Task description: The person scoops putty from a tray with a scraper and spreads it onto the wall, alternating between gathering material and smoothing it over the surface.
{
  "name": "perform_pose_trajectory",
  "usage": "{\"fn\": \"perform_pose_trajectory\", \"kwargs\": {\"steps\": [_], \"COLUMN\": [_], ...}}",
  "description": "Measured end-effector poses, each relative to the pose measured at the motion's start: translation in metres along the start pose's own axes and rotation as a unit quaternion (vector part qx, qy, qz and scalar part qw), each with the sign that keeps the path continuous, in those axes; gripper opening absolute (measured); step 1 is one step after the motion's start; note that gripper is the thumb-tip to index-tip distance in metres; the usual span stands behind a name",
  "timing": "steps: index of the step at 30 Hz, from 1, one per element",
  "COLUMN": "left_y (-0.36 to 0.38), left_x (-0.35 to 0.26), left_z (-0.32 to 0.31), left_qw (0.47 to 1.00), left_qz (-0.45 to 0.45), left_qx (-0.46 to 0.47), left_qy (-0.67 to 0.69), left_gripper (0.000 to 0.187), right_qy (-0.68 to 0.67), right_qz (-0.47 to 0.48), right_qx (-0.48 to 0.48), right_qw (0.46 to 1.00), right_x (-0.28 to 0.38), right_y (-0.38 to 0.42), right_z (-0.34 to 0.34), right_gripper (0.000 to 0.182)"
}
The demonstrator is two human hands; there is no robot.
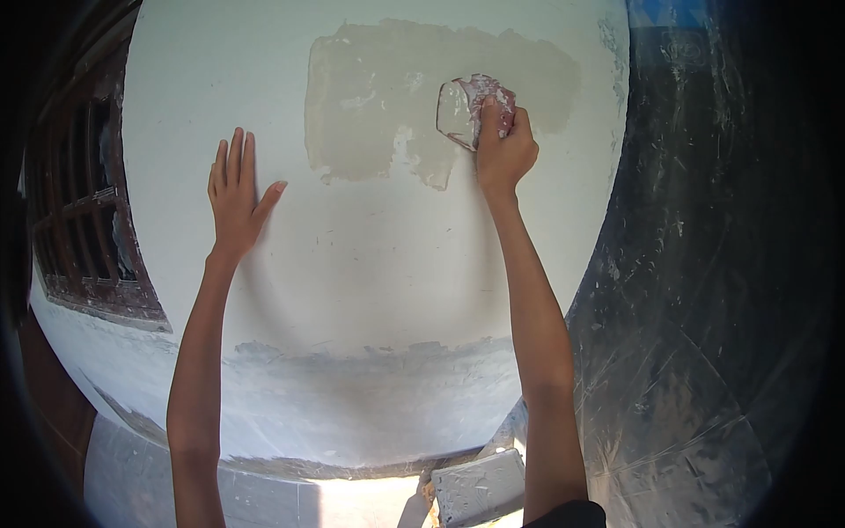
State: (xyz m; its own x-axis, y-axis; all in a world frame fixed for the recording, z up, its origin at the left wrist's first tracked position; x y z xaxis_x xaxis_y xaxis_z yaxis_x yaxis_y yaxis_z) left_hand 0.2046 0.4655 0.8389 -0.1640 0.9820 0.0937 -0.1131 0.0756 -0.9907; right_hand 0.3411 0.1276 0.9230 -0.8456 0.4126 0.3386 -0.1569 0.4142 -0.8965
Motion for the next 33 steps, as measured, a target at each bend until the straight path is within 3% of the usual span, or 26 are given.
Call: {"fn": "perform_pose_trajectory", "kwargs": {"steps": [1, 3, 5, 8, 14, 16, 19, 22, 24, 25, 28, 31, 33], "left_y": [0.0, -0.001, -0.001, -0.001, -0.001, -0.001, 0.0, -0.001, -0.001, -0.001, 0.0, -0.001, 0.0], "left_x": [0.0, 0.0, -0.001, -0.001, 0.0, 0.0, 0.0, -0.002, -0.002, -0.001, 0.0, 0.0, -0.002], "left_z": [0.0, 0.001, 0.001, 0.0, 0.001, 0.0, 0.001, 0.002, 0.002, 0.001, 0.0, 0.001, 0.001], "left_qw": [1.0, 1.0, 1.0, 1.0, 1.0, 1.0, 1.0, 1.0, 1.0, 1.0, 1.0, 1.0, 1.0], "left_qz": [0.001, 0.003, 0.003, -0.001, -0.004, -0.003, -0.001, 0.003, 0.008, 0.005, -0.001, -0.003, -0.001], "left_qx": [0.002, 0.002, 0.002, -0.005, 0.013, 0.007, 0.001, 0.004, 0.008, 0.004, -0.003, 0.0, 0.003], "left_qy": [0.001, 0.005, 0.004, -0.003, -0.008, -0.005, -0.001, 0.0, 0.0, -0.001, -0.003, -0.002, 0.0], "left_gripper": [0.081, 0.081, 0.081, 0.081, 0.082, 0.081, 0.08, 0.08, 0.08, 0.081, 0.081, 0.08, 0.08], "right_qy": [0.002, -0.048, -0.08, -0.223, -0.09, 0.081, 0.137, 0.094, 0.063, 0.063, -0.144, -0.094, -0.031], "right_qz": [0.001, -0.03, -0.048, -0.008, 0.036, 0.126, 0.096, 0.062, -0.036, -0.034, -0.024, 0.046, 0.129], "right_qx": [0.001, -0.133, -0.145, -0.022, 0.139, 0.086, 0.051, -0.013, -0.073, -0.072, -0.005, 0.126, 0.138], "right_qw": [1.0, 0.99, 0.985, 0.975, 0.985, 0.985, 0.985, 0.994, 0.995, 0.995, 0.989, 0.986, 0.981], "right_x": [-0.005, -0.015, 0.0, 0.027, 0.06, 0.046, 0.03, 0.011, -0.004, -0.005, 0.007, 0.049, 0.061], "right_y": [-0.007, -0.017, -0.017, -0.01, -0.006, -0.014, -0.031, -0.05, -0.064, -0.063, -0.05, -0.012, 0.006], "right_z": [0.005, 0.014, 0.018, 0.0, -0.033, -0.038, -0.022, -0.001, 0.012, 0.011, 0.005, -0.019, -0.042], "right_gripper": [0.042, 0.042, 0.041, 0.041, 0.048, 0.048, 0.046, 0.044, 0.045, 0.045, 0.047, 0.05, 0.05]}}
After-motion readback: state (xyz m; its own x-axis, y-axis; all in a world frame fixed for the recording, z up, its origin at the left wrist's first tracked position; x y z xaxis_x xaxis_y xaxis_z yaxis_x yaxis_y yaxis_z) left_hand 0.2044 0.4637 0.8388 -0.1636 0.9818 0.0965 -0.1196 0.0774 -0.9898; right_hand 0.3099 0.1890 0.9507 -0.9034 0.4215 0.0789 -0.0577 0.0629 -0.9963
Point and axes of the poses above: each hand's wrist, its own y-axis away from the middle knuckle, its own z-axis out of the back of the hand, x = y × z, the point moved 1 cm from there along -y, towards the middle knuckle, and after that the axes turned 1 degree about z, right-handed, at the moved point
